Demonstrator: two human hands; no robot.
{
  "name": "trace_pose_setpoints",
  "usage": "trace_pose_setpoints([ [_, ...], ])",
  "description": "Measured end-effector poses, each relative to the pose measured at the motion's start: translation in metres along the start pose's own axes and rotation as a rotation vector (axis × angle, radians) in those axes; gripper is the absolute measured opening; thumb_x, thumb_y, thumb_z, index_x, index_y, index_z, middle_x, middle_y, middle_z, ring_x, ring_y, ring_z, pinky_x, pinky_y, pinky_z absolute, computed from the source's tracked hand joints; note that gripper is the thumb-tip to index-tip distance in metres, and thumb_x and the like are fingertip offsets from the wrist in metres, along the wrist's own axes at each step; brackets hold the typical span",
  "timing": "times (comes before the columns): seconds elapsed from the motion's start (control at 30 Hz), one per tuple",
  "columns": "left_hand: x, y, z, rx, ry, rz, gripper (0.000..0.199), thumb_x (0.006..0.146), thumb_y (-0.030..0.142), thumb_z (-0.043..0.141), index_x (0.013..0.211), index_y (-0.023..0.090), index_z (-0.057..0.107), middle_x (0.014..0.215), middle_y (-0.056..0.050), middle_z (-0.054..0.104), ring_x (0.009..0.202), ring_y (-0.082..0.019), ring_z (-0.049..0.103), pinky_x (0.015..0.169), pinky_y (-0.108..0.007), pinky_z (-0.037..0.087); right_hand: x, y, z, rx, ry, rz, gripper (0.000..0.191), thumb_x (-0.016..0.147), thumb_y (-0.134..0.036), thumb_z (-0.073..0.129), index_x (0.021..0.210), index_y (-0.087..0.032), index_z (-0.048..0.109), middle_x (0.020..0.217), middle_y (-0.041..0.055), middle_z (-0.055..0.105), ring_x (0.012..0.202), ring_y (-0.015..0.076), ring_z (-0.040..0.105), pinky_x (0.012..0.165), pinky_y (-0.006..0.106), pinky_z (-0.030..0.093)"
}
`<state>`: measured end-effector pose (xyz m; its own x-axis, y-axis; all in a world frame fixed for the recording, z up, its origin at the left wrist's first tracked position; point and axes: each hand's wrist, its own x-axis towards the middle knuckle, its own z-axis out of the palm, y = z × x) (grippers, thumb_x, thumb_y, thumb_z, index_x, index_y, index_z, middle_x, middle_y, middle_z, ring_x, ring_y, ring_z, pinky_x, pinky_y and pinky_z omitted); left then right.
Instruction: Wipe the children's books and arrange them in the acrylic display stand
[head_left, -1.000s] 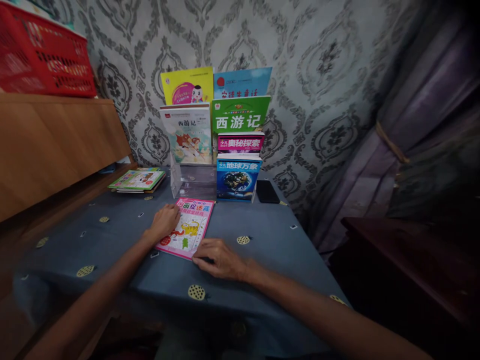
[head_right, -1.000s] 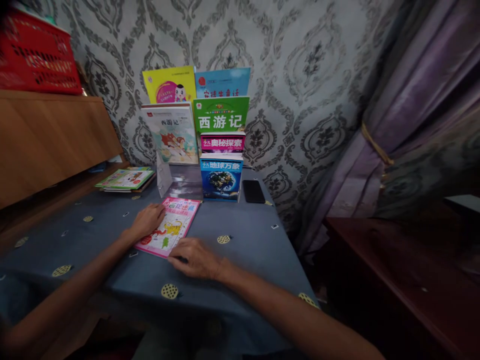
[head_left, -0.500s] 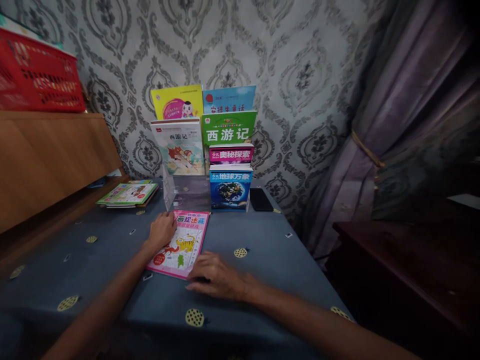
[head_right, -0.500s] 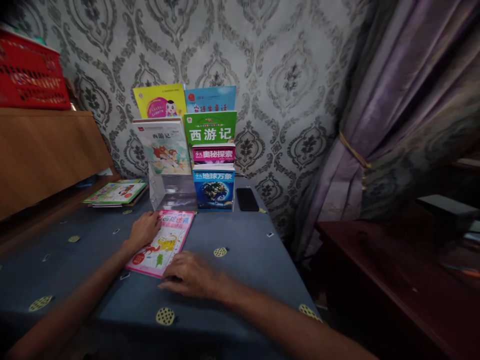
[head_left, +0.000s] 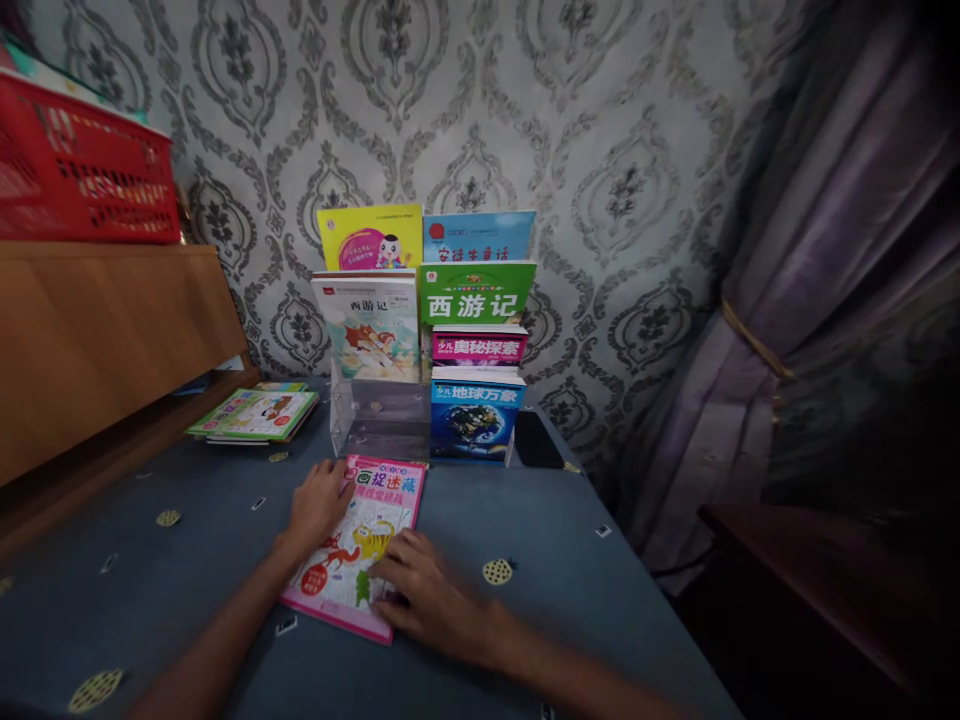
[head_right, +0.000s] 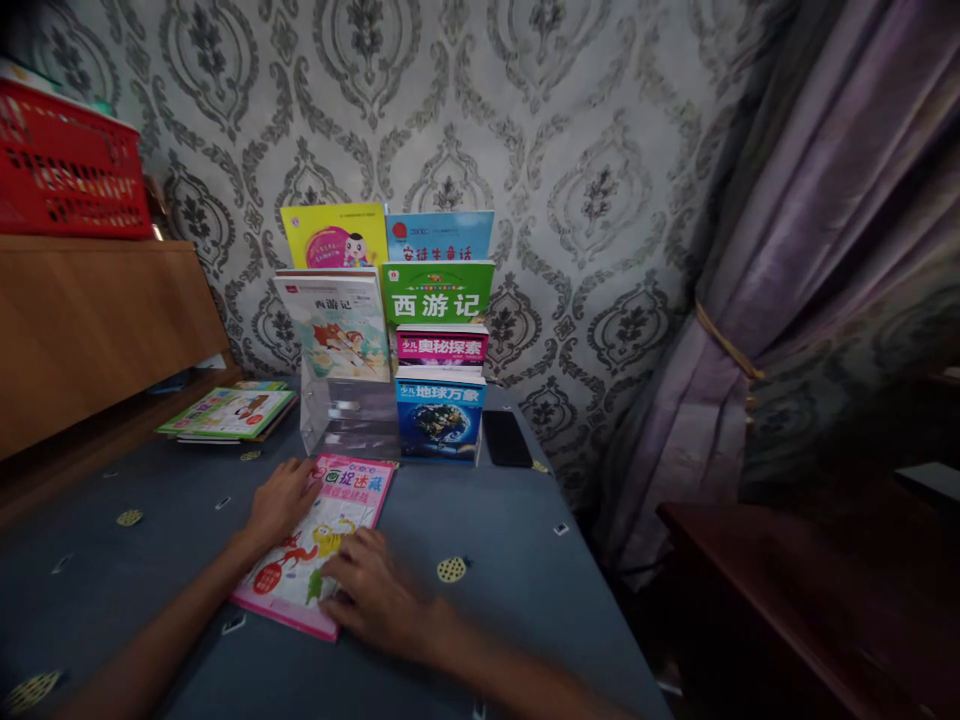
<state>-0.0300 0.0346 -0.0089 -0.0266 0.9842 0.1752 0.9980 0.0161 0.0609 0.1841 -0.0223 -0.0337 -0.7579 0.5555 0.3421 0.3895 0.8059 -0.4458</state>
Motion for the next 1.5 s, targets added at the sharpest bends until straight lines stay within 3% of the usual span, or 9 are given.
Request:
trace_pose_setpoints([
  [0.13,0.001,-0.002,0.000,-0.024,-0.012,0.011,0.028,0.100,0.031,0.042,0.117,0.017,0.060,0.115,-0.010,0.062,0.113,-0.025,0.057,0.086,-0.034,0.047,0.013,0.014,-0.008,-0.053,-0.087,0.092,0.058,0.085,-0.046,0.072,0.132,-0.015,0.059,0.142,0.0175,0.054,0.135,0.0291,0.045,0.118,0.047,0.029],
  [0.3,0.002,-0.002,0.000,-0.015,-0.023,-0.003,0.028,0.100,0.031,0.042,0.118,0.018,0.060,0.116,-0.010,0.062,0.112,-0.025,0.056,0.082,-0.034,0.047,0.030,0.037,-0.022,-0.086,-0.209,0.285,0.072,0.095,-0.053,0.055,0.151,-0.010,0.040,0.161,0.0241,0.027,0.153,0.0326,0.016,0.122,0.055,0.011],
  [0.43,0.002,-0.001,0.000,-0.025,-0.028,-0.008,0.028,0.100,0.031,0.043,0.118,0.019,0.060,0.116,-0.010,0.062,0.112,-0.025,0.055,0.082,-0.034,0.047,0.040,0.058,-0.031,-0.188,-0.180,0.469,0.074,0.096,-0.054,0.049,0.154,-0.009,0.035,0.162,0.0248,0.020,0.153,0.0352,0.013,0.122,0.055,0.011],
  [0.6,0.003,-0.010,0.006,-0.128,0.001,0.003,0.029,0.096,0.028,0.046,0.117,0.017,0.062,0.115,-0.012,0.064,0.111,-0.027,0.056,0.089,-0.037,0.047,0.039,0.067,-0.030,-0.226,-0.150,0.502,0.075,0.096,-0.056,0.047,0.154,-0.009,0.034,0.161,0.0244,0.024,0.152,0.0352,0.016,0.122,0.054,0.014],
  [0.77,0.016,-0.030,0.019,-0.717,0.069,-0.123,0.039,0.082,0.030,0.056,0.116,0.016,0.064,0.099,-0.008,0.072,0.088,-0.024,0.066,0.081,-0.035,0.050,0.033,0.061,-0.021,-0.204,-0.105,0.510,0.077,0.094,-0.054,0.053,0.154,-0.009,0.034,0.162,0.0237,0.022,0.152,0.0387,0.012,0.121,0.059,0.013],
  [0.97,0.019,-0.036,0.029,-1.510,-0.169,-0.314,0.048,0.058,0.047,0.078,0.090,0.013,0.070,0.074,-0.005,0.074,0.060,-0.020,0.066,0.057,-0.028,0.048,0.030,0.053,-0.013,-0.138,-0.086,0.541,0.080,0.092,-0.051,0.057,0.154,-0.008,0.033,0.162,0.0250,0.020,0.151,0.0432,0.007,0.121,0.064,0.011],
  [1.17,0.012,-0.026,0.020,-1.816,-0.277,-0.438,0.041,0.054,0.034,0.087,0.084,0.014,0.070,0.073,-0.004,0.074,0.060,-0.018,0.068,0.062,-0.029,0.053,0.027,0.050,-0.010,0.019,-0.101,0.532,0.103,0.084,-0.065,0.062,0.160,-0.012,0.017,0.166,0.0220,0.001,0.151,0.0428,-0.008,0.121,0.064,0.006],
  [1.3,0.012,-0.020,0.015,-1.949,-0.203,-0.485,0.033,0.058,0.028,0.085,0.086,0.017,0.070,0.078,-0.002,0.076,0.066,-0.018,0.070,0.069,-0.031,0.056,0.021,0.046,-0.005,0.227,-0.052,0.516,0.110,0.082,-0.066,0.064,0.161,-0.015,0.006,0.166,0.0184,-0.011,0.153,0.0373,-0.007,0.123,0.057,0.010],
  [1.5,0.011,-0.016,0.014,-2.024,-0.101,-0.460,0.037,0.058,0.031,0.084,0.090,0.018,0.072,0.087,-0.003,0.078,0.079,-0.023,0.072,0.080,-0.036,0.058,0.023,0.044,0.013,0.604,0.210,0.371,0.092,0.088,-0.053,0.061,0.159,-0.019,0.014,0.162,0.0170,0.027,0.149,0.0304,0.027,0.120,0.051,0.028],
])
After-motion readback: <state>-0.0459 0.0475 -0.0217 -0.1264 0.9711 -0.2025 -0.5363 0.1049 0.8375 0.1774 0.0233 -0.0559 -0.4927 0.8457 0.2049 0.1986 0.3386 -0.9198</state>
